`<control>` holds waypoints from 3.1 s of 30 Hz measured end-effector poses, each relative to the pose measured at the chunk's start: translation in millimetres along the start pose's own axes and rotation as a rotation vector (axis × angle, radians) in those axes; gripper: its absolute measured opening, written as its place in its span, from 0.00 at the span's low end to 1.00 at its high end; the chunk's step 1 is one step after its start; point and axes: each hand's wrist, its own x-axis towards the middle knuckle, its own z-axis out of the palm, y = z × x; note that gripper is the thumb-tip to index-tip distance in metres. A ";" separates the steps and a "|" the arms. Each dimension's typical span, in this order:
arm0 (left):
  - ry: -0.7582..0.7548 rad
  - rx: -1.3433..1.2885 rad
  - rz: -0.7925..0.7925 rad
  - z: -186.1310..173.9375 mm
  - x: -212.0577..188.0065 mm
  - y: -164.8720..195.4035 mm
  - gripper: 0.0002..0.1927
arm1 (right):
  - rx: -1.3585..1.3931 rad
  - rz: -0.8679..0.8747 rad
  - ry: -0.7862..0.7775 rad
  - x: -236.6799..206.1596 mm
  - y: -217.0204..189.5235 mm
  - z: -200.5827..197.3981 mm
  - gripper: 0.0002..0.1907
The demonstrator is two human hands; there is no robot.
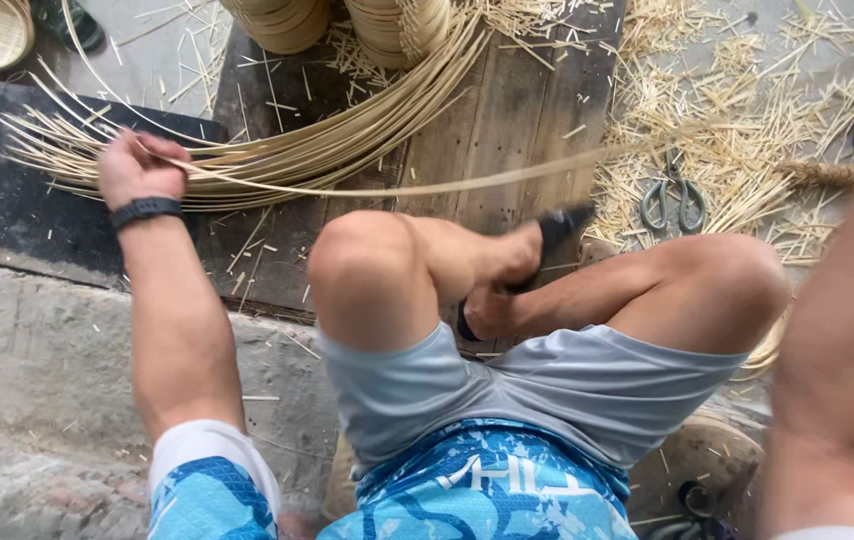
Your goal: The person sits on the floor and bends long thin bamboo strips into circular hoops, joining and securing the strip ends together by hand. They repeat the process, forming one bamboo rim after another and setting finished hoops aside with the pile of completed rims.
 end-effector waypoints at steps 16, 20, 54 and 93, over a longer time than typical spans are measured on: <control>-0.597 -0.301 0.107 10.2 10.1 -18.2 0.10 | -0.135 0.207 0.241 -24.0 65.7 -42.7 0.09; -0.612 -0.246 0.127 -15.6 6.7 -18.5 0.16 | -0.122 0.190 0.295 -47.0 64.9 -91.6 0.09; -1.075 1.483 0.140 -66.7 -167.7 -331.4 0.08 | -0.243 0.208 0.444 -87.5 127.3 -59.2 0.08; 0.438 1.863 1.539 -208.7 -118.6 -101.3 0.39 | 0.044 -0.313 0.743 -126.6 116.3 -115.8 0.44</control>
